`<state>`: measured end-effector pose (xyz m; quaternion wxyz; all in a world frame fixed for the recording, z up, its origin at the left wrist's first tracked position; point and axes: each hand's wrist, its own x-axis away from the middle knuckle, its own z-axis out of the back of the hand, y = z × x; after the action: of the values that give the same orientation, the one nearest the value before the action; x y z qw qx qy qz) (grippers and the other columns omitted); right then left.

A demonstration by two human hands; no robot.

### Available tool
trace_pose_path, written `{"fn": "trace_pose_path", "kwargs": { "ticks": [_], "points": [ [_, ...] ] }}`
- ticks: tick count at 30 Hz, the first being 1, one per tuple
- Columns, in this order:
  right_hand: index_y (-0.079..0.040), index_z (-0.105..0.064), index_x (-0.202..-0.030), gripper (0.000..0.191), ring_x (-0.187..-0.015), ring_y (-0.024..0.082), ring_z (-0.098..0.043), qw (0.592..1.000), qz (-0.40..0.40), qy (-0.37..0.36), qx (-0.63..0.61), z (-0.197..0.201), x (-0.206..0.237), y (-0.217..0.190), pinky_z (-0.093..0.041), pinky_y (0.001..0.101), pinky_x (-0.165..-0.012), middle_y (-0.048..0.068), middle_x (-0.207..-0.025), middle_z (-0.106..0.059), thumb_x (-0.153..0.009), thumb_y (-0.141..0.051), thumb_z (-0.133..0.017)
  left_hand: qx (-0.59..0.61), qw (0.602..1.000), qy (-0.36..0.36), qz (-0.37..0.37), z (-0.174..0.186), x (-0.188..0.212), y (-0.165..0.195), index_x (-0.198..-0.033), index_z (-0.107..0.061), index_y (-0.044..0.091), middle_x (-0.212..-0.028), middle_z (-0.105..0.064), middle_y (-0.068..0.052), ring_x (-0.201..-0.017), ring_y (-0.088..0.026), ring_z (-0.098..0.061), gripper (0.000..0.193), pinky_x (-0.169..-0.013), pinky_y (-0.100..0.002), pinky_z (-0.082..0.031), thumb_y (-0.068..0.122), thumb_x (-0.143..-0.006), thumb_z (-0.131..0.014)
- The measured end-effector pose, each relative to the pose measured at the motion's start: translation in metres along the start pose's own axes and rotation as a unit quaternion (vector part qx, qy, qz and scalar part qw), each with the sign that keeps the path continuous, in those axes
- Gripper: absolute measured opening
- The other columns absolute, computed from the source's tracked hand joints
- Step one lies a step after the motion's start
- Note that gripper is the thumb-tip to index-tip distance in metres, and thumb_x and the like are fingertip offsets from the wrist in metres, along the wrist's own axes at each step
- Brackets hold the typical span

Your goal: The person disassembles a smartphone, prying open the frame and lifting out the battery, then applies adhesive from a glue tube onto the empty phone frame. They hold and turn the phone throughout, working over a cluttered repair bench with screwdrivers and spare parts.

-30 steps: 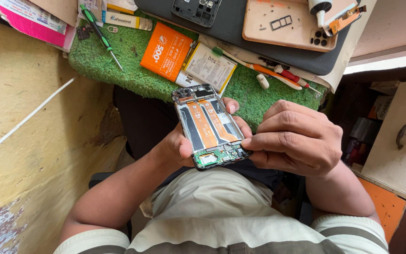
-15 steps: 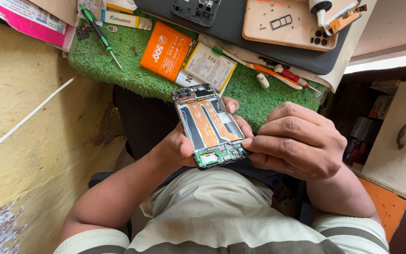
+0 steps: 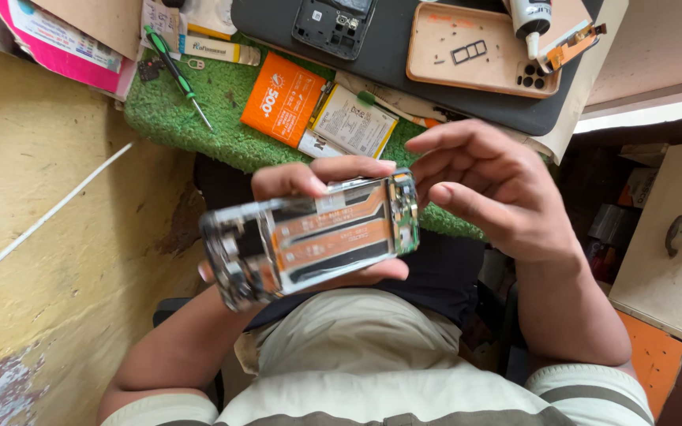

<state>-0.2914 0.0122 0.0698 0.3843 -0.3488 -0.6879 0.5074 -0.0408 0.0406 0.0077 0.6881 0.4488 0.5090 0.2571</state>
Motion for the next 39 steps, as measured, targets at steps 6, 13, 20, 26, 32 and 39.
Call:
{"fn": "trace_pose_path", "kwargs": {
  "ticks": [6, 13, 20, 26, 32, 39],
  "points": [
    [0.005, -0.061, -0.124, 0.028, -0.107, 0.013, -0.068, 0.997, -0.026, -0.013, -0.071, -0.007, 0.000, 0.028, -0.057, 0.0283, -0.097, 0.010, -0.115, -0.069, -0.098, 0.004, -0.073, -0.038, 0.983, 0.118, -0.139, -0.031, 0.010, -0.031, -0.129, -0.025, 0.015, -0.151, -0.049, -0.012, -0.135, -0.019, -0.061, 0.090, -0.114, -0.023, -0.052, 0.014, -0.078, -0.100],
    [0.006, -0.065, -0.122, 0.024, -0.103, 0.014, -0.069, 0.982, 0.012, 0.066, -0.178, 0.002, -0.002, 0.034, -0.056, 0.0272, -0.094, 0.011, -0.113, -0.072, -0.099, 0.002, -0.071, 0.028, 0.997, -0.028, -0.065, -0.013, 0.011, -0.054, -0.140, -0.036, 0.006, -0.157, -0.037, -0.026, -0.137, -0.044, -0.053, 0.049, -0.117, -0.045, -0.049, -0.012, -0.098, -0.055],
    [0.008, -0.068, -0.123, 0.024, -0.103, 0.010, -0.067, 0.994, 0.049, 0.078, 0.064, 0.000, 0.005, 0.016, -0.054, 0.0219, -0.092, 0.008, -0.111, -0.072, -0.101, -0.001, -0.070, 0.221, 0.957, 0.101, 0.157, -0.009, 0.006, -0.011, -0.139, -0.060, -0.002, -0.118, -0.073, -0.013, -0.101, -0.012, -0.071, 0.031, -0.094, -0.026, -0.060, 0.009, -0.110, -0.066],
    [0.003, -0.073, -0.113, 0.024, -0.067, 0.004, -0.050, 0.955, 0.099, 0.113, 0.257, -0.017, 0.003, 0.008, -0.035, 0.0183, -0.059, 0.006, -0.092, -0.071, -0.090, -0.001, -0.079, 0.160, 0.963, 0.099, 0.194, -0.007, -0.004, 0.017, -0.127, -0.070, -0.002, -0.111, -0.075, -0.009, -0.100, -0.011, -0.073, 0.031, -0.092, -0.027, -0.064, 0.010, -0.100, -0.078],
    [-0.001, -0.074, -0.114, 0.030, -0.051, 0.006, -0.043, 0.909, 0.203, 0.090, 0.353, -0.023, 0.002, 0.002, -0.030, 0.0208, -0.050, 0.006, -0.078, -0.064, -0.086, 0.001, -0.084, 0.105, 0.974, 0.109, 0.171, -0.003, -0.009, 0.022, -0.122, -0.073, -0.002, -0.110, -0.076, -0.010, -0.097, -0.011, -0.074, 0.026, -0.088, -0.025, -0.064, 0.005, -0.097, -0.079],
    [0.002, -0.072, -0.115, 0.028, -0.071, 0.015, -0.067, 0.902, 0.240, 0.053, 0.354, -0.027, 0.001, -0.006, -0.051, 0.0239, -0.064, 0.012, -0.087, -0.069, -0.089, 0.004, -0.080, 0.060, 0.981, 0.105, 0.151, 0.000, -0.008, 0.022, -0.114, -0.076, 0.000, -0.104, -0.077, -0.010, -0.089, -0.009, -0.073, 0.021, -0.079, -0.021, -0.061, 0.002, -0.094, -0.081]
  ]
}}
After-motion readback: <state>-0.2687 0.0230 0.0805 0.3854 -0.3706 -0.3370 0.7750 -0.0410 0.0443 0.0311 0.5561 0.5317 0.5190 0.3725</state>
